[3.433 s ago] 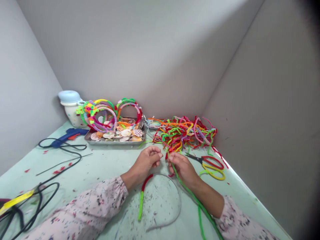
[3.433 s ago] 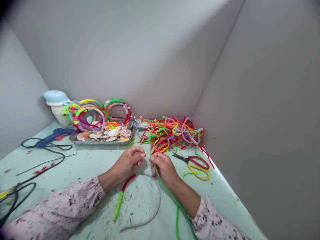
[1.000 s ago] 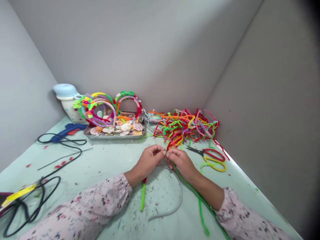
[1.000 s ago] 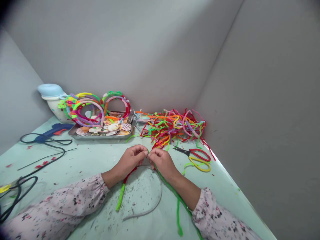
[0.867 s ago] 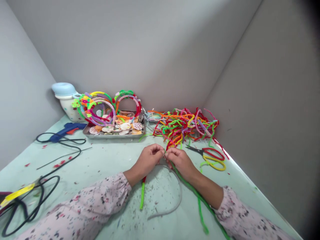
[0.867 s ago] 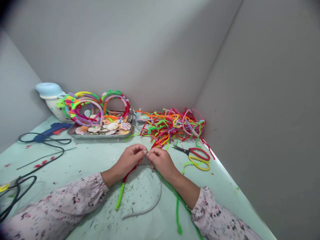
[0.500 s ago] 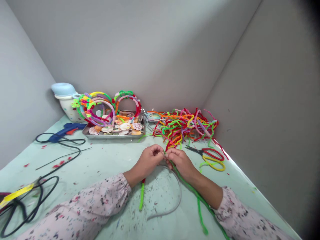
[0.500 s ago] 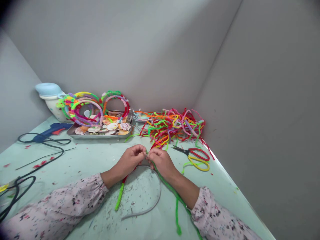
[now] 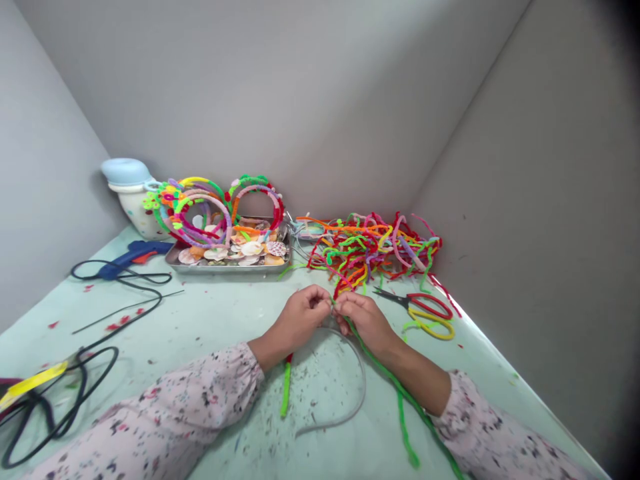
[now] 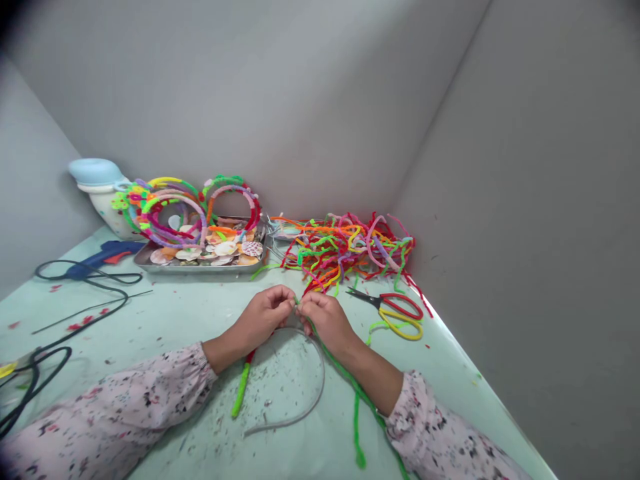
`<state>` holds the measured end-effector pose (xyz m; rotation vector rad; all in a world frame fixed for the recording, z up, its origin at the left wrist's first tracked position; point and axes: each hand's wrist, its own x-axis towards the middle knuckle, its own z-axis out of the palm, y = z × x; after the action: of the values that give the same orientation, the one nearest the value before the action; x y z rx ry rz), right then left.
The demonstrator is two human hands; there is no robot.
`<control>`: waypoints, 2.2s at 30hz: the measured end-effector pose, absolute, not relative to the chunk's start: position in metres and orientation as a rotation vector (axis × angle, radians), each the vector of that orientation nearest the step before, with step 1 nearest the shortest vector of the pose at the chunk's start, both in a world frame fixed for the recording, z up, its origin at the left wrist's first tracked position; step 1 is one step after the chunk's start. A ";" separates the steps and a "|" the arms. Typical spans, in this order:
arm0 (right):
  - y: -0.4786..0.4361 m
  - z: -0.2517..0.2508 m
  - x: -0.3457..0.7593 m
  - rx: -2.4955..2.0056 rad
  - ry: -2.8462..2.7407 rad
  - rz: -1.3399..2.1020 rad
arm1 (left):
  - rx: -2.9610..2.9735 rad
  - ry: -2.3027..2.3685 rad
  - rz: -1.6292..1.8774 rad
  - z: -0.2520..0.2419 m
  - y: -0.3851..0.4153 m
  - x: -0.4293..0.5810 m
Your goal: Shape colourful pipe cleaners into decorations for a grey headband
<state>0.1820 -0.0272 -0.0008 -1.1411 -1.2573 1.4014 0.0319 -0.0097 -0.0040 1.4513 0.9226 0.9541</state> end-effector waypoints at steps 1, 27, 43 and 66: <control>-0.027 -0.001 0.182 -1.138 -1.259 1.400 | 1.446 0.921 0.954 -0.004 -0.010 0.032; -0.029 0.002 0.178 -1.252 -1.361 1.285 | 1.404 0.949 0.969 -0.001 -0.011 0.030; -0.028 0.000 0.186 -1.123 -1.213 1.445 | 1.372 0.981 0.943 0.000 -0.009 0.030; -0.028 -0.002 0.181 -1.206 -1.377 1.326 | 1.294 0.931 0.946 0.002 -0.009 0.030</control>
<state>0.1813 -0.0277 -0.0015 -1.2060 -1.3774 1.3257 0.0305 -0.0092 0.0015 1.2935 0.9306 0.9456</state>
